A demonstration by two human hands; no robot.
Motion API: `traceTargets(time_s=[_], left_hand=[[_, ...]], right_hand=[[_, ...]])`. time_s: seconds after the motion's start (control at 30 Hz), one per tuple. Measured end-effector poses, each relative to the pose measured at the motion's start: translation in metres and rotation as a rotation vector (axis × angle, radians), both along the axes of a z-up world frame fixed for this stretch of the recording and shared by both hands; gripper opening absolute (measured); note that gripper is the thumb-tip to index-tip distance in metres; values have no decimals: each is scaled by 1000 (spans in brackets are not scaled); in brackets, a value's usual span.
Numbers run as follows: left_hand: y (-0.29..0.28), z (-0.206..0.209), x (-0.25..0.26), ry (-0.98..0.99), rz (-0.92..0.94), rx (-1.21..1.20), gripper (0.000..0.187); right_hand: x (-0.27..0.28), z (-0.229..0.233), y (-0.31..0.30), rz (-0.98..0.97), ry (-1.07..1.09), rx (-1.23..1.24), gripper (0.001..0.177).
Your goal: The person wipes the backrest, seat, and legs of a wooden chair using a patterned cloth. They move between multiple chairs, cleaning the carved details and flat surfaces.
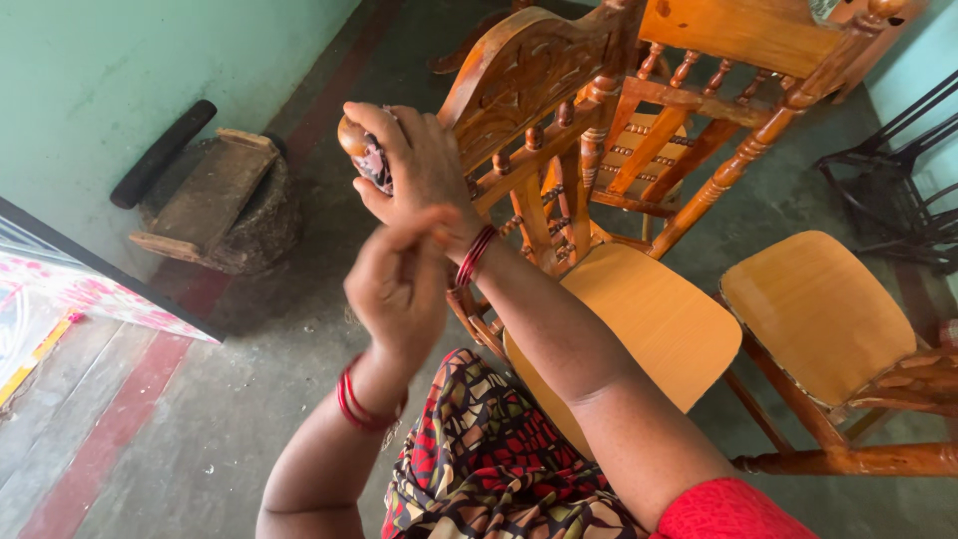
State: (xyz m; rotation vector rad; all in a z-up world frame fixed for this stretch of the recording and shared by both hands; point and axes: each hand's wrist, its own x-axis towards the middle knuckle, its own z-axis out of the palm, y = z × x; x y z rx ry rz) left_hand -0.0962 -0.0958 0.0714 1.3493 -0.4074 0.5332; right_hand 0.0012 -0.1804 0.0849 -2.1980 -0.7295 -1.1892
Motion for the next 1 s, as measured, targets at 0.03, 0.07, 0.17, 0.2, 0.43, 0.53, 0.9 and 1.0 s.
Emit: traceTargets(time_s=[0.03, 0.07, 0.17, 0.2, 0.43, 0.53, 0.9, 1.0], left_hand=[[7, 11, 12, -279, 337, 232, 10], [12, 23, 23, -482, 542, 347, 20], [27, 47, 55, -631, 902, 629, 30], [29, 50, 66, -560, 885, 674, 28], [52, 23, 95, -331, 497, 487, 18], [57, 13, 102, -301, 580, 500, 18], [56, 6, 111, -405, 699, 553, 20], [51, 6, 114, -425, 694, 556, 20]], right_hand=[[-1, 2, 2, -7, -22, 7, 76], [-2, 4, 5, -14, -45, 14, 73], [-2, 5, 17, 10, 411, 17, 33], [-3, 2, 21, 25, 334, 25, 33], [4, -67, 23, 56, -46, -20, 56], [20, -113, -2, -14, -154, -169, 70], [82, -156, -136, -509, 246, 341, 46], [88, -129, -130, -409, 220, 428, 60]])
